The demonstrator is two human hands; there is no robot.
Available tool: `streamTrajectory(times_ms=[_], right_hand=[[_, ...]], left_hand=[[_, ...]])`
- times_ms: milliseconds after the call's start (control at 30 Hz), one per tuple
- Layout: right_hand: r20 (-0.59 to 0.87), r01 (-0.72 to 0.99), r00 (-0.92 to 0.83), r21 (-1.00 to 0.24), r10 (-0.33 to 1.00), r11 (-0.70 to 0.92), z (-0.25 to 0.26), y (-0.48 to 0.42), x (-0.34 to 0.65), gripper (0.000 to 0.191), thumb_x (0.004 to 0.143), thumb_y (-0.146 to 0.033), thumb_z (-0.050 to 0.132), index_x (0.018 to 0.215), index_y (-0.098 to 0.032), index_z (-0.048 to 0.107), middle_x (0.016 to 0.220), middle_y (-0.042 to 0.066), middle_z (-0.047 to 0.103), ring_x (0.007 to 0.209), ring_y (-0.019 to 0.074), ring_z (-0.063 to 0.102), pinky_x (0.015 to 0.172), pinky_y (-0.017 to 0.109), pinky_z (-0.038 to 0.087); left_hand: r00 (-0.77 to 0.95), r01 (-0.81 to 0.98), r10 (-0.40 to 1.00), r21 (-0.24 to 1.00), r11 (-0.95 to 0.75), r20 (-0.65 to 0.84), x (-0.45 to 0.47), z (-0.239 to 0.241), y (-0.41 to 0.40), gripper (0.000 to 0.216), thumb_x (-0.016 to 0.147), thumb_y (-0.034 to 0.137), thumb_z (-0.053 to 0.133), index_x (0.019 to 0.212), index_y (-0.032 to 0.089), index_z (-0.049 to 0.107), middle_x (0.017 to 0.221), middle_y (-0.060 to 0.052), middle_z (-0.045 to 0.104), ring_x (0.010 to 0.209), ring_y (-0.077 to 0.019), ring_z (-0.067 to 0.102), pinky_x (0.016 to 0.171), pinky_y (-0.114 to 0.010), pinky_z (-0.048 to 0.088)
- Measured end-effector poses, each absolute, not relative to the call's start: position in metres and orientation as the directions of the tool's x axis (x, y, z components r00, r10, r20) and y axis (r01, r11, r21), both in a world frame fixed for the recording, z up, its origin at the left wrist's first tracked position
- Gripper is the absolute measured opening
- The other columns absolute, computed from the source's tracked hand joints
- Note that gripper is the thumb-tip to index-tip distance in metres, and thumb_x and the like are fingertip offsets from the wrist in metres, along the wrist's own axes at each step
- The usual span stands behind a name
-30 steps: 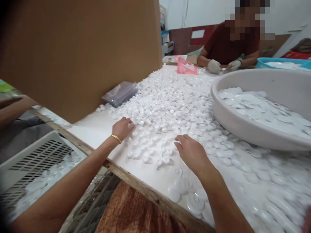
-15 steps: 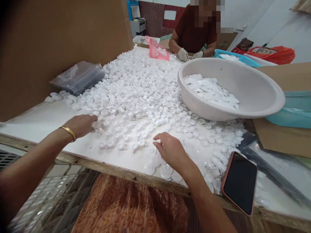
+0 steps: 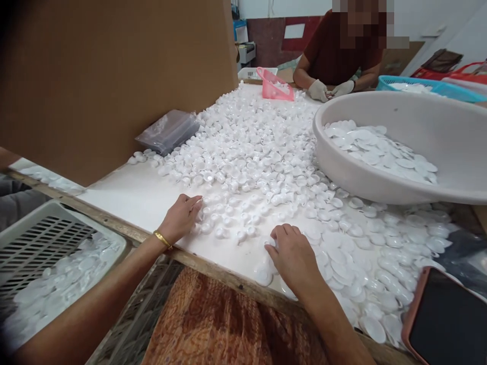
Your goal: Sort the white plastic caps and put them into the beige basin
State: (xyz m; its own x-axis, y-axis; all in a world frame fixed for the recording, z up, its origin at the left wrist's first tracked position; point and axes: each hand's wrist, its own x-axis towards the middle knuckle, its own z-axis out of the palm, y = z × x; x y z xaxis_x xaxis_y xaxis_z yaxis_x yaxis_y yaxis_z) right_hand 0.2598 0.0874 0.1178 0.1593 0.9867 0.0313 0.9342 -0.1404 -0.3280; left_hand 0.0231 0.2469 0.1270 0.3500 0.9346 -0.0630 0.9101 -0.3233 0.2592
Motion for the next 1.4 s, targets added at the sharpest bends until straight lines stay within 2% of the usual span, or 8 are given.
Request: streamTrajectory(times_ms=[233, 433, 567, 700, 1033, 1133, 1267, 1400], right_hand=[[-0.069, 0.743, 0.370, -0.577, 0.927, -0.339, 0.138, 0.078, 0.270, 0.014, 0.080, -0.035, 0.048, 0.076, -0.022, 0.054, 0.070, 0.000, 0.059, 0.063, 0.0156, 0.054, 0.055, 0.027, 0.038], [-0.067, 0.514, 0.360, -0.818, 0.931, -0.257, 0.148, 0.101, 0.255, 0.016, 0.078, -0.036, 0.052, 0.077, -0.020, 0.055, 0.072, 0.001, 0.061, 0.068, 0.0152, 0.057, 0.063, 0.027, 0.043], [-0.064, 0.457, 0.336, -0.861, 0.940, -0.223, 0.144, 0.115, 0.243, 0.013, 0.077, -0.033, 0.054, 0.076, -0.020, 0.056, 0.069, 0.000, 0.060, 0.067, 0.0144, 0.056, 0.064, 0.028, 0.044], [-0.071, 0.414, 0.317, -0.887, 0.946, -0.205, 0.141, 0.119, 0.235, 0.014, 0.077, -0.033, 0.054, 0.077, -0.019, 0.056, 0.069, 0.000, 0.060, 0.065, 0.0145, 0.056, 0.061, 0.028, 0.044], [-0.044, 0.352, 0.318, -0.922, 0.947, -0.161, 0.131, 0.127, 0.225, 0.019, 0.077, -0.037, 0.055, 0.076, -0.018, 0.055, 0.067, 0.001, 0.059, 0.061, 0.0146, 0.056, 0.057, 0.027, 0.044], [-0.049, 0.332, 0.326, -0.929, 0.944, -0.163, 0.130, 0.126, 0.224, 0.019, 0.077, -0.038, 0.055, 0.076, -0.019, 0.055, 0.066, 0.001, 0.059, 0.061, 0.0144, 0.056, 0.057, 0.026, 0.044], [-0.058, 0.288, 0.333, -0.944, 0.941, -0.160, 0.128, 0.126, 0.224, 0.020, 0.076, -0.038, 0.056, 0.075, -0.018, 0.054, 0.067, 0.001, 0.059, 0.061, 0.0142, 0.057, 0.058, 0.026, 0.045], [-0.045, 0.286, 0.343, -0.947, 0.938, -0.150, 0.127, 0.126, 0.224, 0.021, 0.077, -0.039, 0.056, 0.077, -0.018, 0.054, 0.069, 0.002, 0.059, 0.061, 0.0146, 0.058, 0.057, 0.027, 0.045]], left_hand=[[0.388, 0.888, 0.914, 0.312, -0.336, -0.121, 0.046, 0.134, 0.228, 0.036, 0.090, 0.030, 0.027, 0.114, 0.016, 0.051, 0.095, -0.008, 0.048, 0.076, -0.0169, 0.054, 0.077, -0.030, 0.042], [0.446, 0.856, 0.886, 0.347, -0.382, -0.125, 0.067, 0.134, 0.215, 0.038, 0.090, 0.028, 0.026, 0.115, 0.014, 0.051, 0.095, -0.009, 0.051, 0.079, -0.0180, 0.056, 0.076, -0.030, 0.043], [0.460, 0.819, 0.871, 0.463, -0.340, -0.173, 0.056, 0.140, 0.221, 0.040, 0.087, 0.024, 0.033, 0.124, 0.018, 0.046, 0.090, -0.006, 0.058, 0.067, -0.0141, 0.059, 0.071, -0.027, 0.044], [0.471, 0.766, 0.862, 0.572, -0.294, -0.187, 0.040, 0.141, 0.226, 0.039, 0.080, 0.023, 0.044, 0.118, 0.018, 0.051, 0.083, -0.001, 0.064, 0.058, -0.0119, 0.059, 0.067, -0.024, 0.045], [0.465, 0.774, 0.873, 0.547, -0.319, -0.148, 0.047, 0.135, 0.220, 0.022, 0.081, 0.032, 0.048, 0.093, 0.019, 0.061, 0.079, -0.002, 0.065, 0.061, -0.0139, 0.059, 0.061, -0.024, 0.043], [0.490, 0.787, 0.864, 0.481, -0.385, -0.110, 0.044, 0.139, 0.221, 0.019, 0.083, 0.028, 0.045, 0.083, 0.019, 0.062, 0.075, -0.002, 0.063, 0.067, -0.0151, 0.059, 0.065, -0.025, 0.043], [0.530, 0.828, 0.846, 0.180, -0.531, 0.061, 0.039, 0.142, 0.220, 0.023, 0.086, 0.025, 0.040, 0.094, 0.017, 0.059, 0.099, -0.008, 0.056, 0.080, -0.0185, 0.056, 0.066, -0.028, 0.042], [0.661, 0.750, 0.750, 0.029, -0.661, 0.013, 0.037, 0.136, 0.211, 0.020, 0.083, 0.019, 0.044, 0.097, 0.020, 0.058, 0.105, -0.008, 0.051, 0.089, -0.0202, 0.052, 0.066, -0.028, 0.043]])
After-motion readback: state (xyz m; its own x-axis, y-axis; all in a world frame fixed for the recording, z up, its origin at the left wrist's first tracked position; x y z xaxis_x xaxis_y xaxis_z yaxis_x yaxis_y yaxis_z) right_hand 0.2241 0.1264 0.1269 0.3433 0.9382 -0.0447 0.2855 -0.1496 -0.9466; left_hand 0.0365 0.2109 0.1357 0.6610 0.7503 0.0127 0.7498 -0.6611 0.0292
